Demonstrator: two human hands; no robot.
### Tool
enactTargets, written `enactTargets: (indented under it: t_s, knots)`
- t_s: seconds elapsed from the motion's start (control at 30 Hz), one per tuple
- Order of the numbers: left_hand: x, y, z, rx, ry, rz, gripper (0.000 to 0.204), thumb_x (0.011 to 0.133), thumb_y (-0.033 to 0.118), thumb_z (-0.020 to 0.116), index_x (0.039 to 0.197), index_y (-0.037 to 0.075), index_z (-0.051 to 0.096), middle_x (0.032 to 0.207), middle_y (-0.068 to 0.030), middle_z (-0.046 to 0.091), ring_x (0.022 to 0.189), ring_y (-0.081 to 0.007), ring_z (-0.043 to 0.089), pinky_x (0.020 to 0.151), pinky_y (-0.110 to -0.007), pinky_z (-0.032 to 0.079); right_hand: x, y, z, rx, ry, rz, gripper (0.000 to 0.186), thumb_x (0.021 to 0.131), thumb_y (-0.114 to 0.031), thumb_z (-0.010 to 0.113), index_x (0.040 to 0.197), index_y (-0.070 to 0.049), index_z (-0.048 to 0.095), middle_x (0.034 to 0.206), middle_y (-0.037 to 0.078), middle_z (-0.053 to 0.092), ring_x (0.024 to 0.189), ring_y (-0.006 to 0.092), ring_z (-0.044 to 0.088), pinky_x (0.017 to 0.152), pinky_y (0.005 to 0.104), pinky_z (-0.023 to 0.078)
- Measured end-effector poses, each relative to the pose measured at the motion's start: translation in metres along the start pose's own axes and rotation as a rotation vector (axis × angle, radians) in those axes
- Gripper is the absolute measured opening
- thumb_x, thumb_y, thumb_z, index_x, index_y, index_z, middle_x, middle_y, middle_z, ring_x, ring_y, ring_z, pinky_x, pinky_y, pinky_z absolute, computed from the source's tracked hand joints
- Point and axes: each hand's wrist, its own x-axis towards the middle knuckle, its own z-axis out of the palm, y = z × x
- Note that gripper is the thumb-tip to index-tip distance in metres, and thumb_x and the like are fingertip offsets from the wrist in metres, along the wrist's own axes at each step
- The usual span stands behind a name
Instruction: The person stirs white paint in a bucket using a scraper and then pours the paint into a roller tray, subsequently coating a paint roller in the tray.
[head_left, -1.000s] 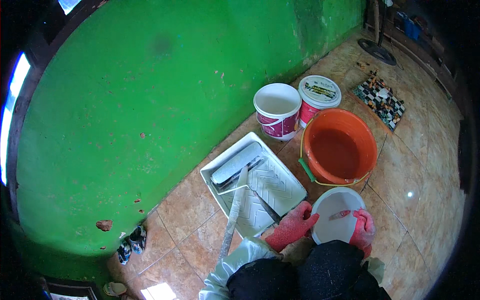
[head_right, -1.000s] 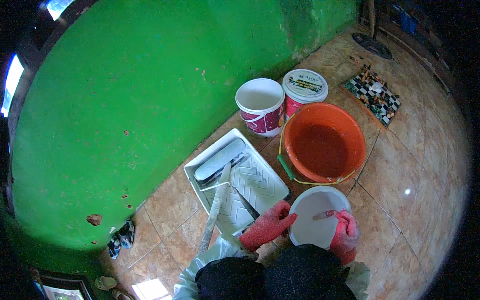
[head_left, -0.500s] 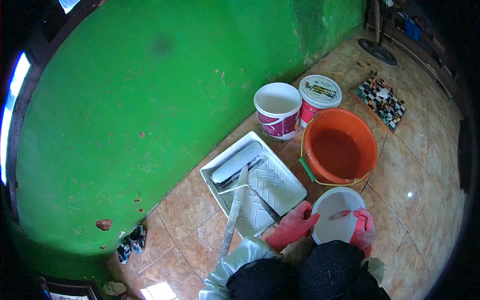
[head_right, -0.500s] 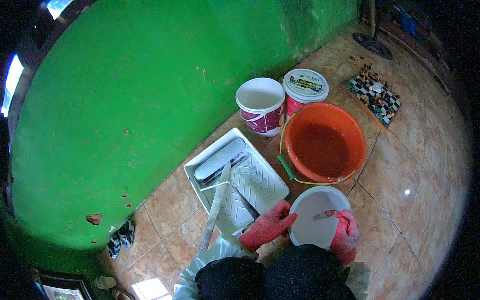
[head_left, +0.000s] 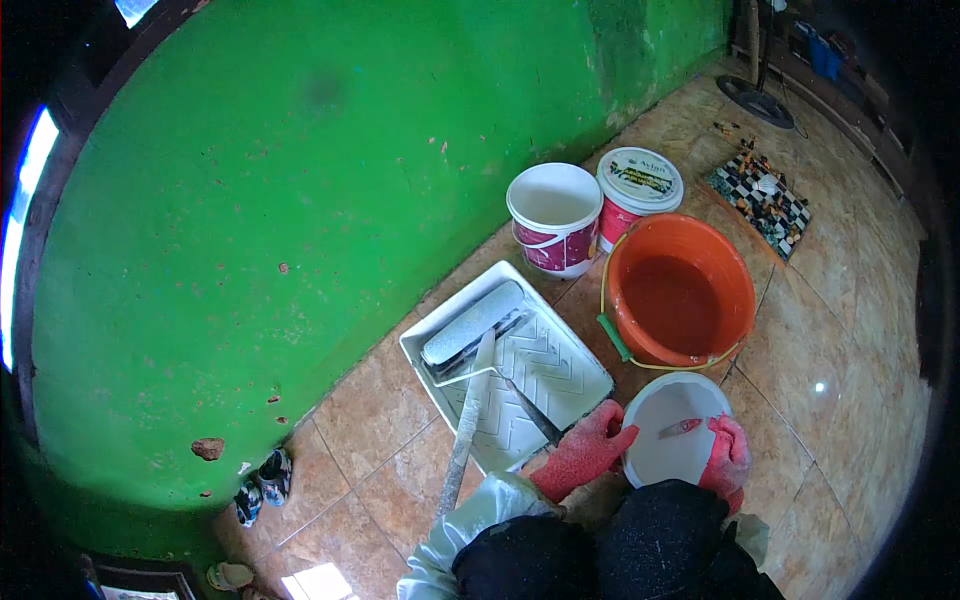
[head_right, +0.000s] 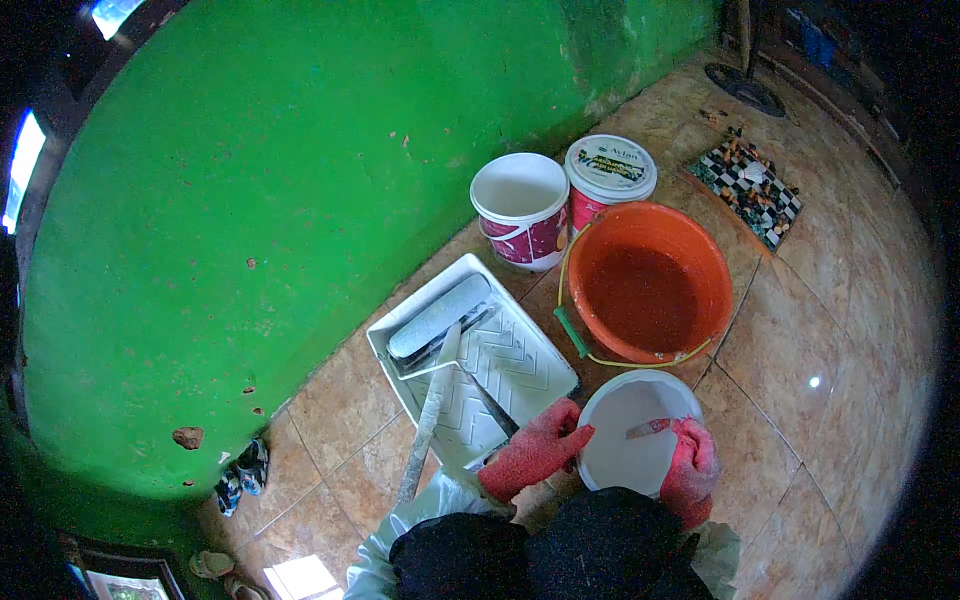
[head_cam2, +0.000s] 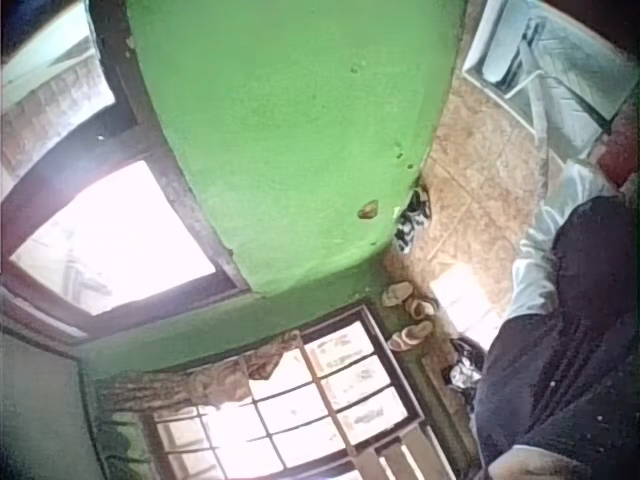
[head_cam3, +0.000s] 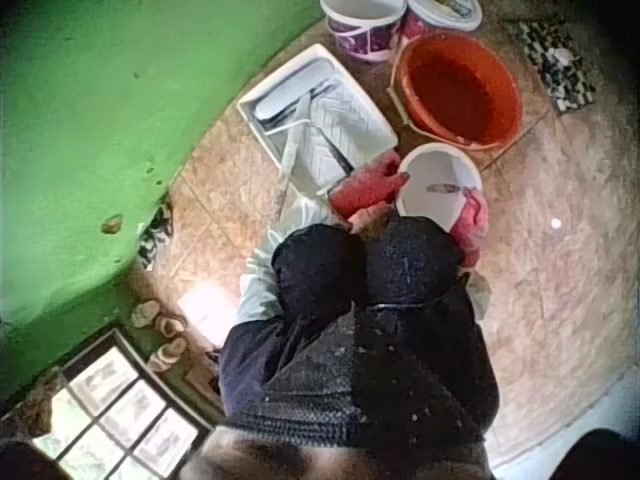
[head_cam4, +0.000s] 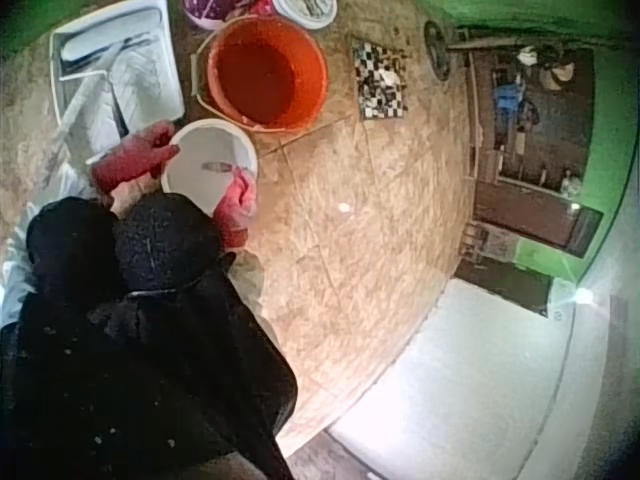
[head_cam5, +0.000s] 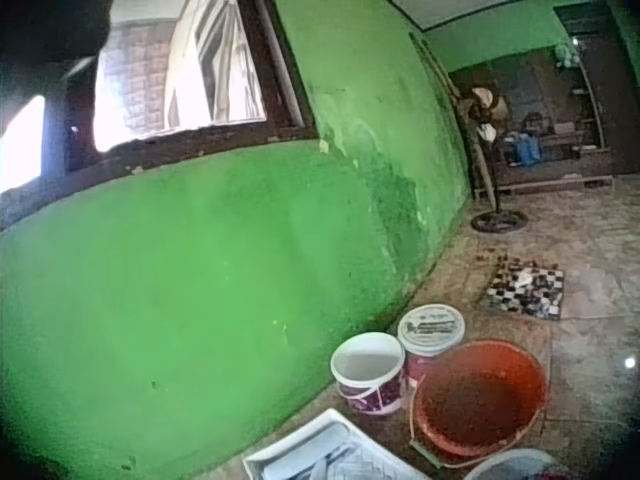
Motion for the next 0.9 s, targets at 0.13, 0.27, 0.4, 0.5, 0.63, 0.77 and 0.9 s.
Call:
enactTargets:
  t_s: [0.13,0.27,0.4,0.5,0.63,0.77,0.9]
  knots:
    - [-0.002,0.005,-0.002,-0.028,-0.008,-0.046,0.028,0.089,0.028,0.056,0.097,0.003,0.047,0.081,-0.0067,0.054,0.073,-0.0117,0.051,0.064,-0.027,0.045,-0.001,0.006,-0.004,0.081,-0.085,0.038,0.027,0.085,0.001,0.046,0.111,-0.001,0.054,0.097,0.012,0.062,0.090,0.0184,0.059,0.083,0.0306,0.046]
    - [-0.002,0.006,-0.001,0.025,0.013,-0.048,0.028,0.088,0.027,0.056,0.098,0.003,0.047,0.082,-0.0070,0.054,0.073,-0.0119,0.051,0.064,-0.027,0.045,-0.002,0.008,0.002,0.241,-0.106,0.031,0.031,0.085,0.003,0.043,0.116,-0.001,0.050,0.098,0.014,0.062,0.089,0.0178,0.059,0.082,0.0304,0.046]
    - [-0.002,0.009,0.000,0.068,0.023,-0.015,0.028,0.088,0.027,0.057,0.097,0.002,0.048,0.081,-0.0067,0.054,0.074,-0.0118,0.051,0.064,-0.027,0.045,0.004,0.032,0.000,0.360,-0.150,0.165,0.036,0.086,0.004,0.041,0.121,0.000,0.046,0.099,0.015,0.061,0.089,0.0177,0.059,0.082,0.0302,0.047]
    - [0.002,-0.009,0.000,0.045,0.069,0.074,0.028,0.087,0.029,0.057,0.095,0.004,0.049,0.076,-0.0087,0.057,0.063,-0.0146,0.055,0.054,-0.029,0.046,-0.001,0.015,0.006,0.320,-0.101,0.101,0.039,0.086,0.004,0.040,0.125,0.001,0.044,0.100,0.015,0.061,0.089,0.0175,0.059,0.082,0.0302,0.047]
    - [0.001,-0.005,0.002,0.004,0.052,0.047,0.028,0.087,0.029,0.057,0.095,0.003,0.049,0.077,-0.0085,0.057,0.064,-0.0151,0.055,0.055,-0.029,0.046,0.003,0.009,0.002,0.378,-0.157,0.169,0.042,0.086,0.004,0.039,0.127,0.001,0.042,0.100,0.015,0.061,0.089,0.0173,0.059,0.082,0.0296,0.046]
    - [-0.002,0.005,0.000,0.020,0.020,-0.001,0.027,0.088,0.027,0.056,0.096,0.003,0.048,0.079,-0.0067,0.054,0.070,-0.0126,0.052,0.061,-0.028,0.045,-0.001,0.002,0.005,0.385,-0.100,0.093,0.036,0.085,0.001,0.041,0.120,0.001,0.048,0.095,0.013,0.062,0.086,0.0172,0.059,0.079,0.0295,0.047]
    - [-0.002,0.009,-0.002,-0.029,-0.017,-0.058,0.026,0.089,0.026,0.056,0.097,0.003,0.048,0.081,-0.0059,0.053,0.072,-0.0113,0.050,0.063,-0.027,0.045,-0.004,0.019,-0.012,-0.029,-0.114,0.113,0.017,0.083,-0.007,0.050,0.098,-0.002,0.057,0.083,0.008,0.062,0.079,0.0173,0.058,0.074,0.0307,0.046]
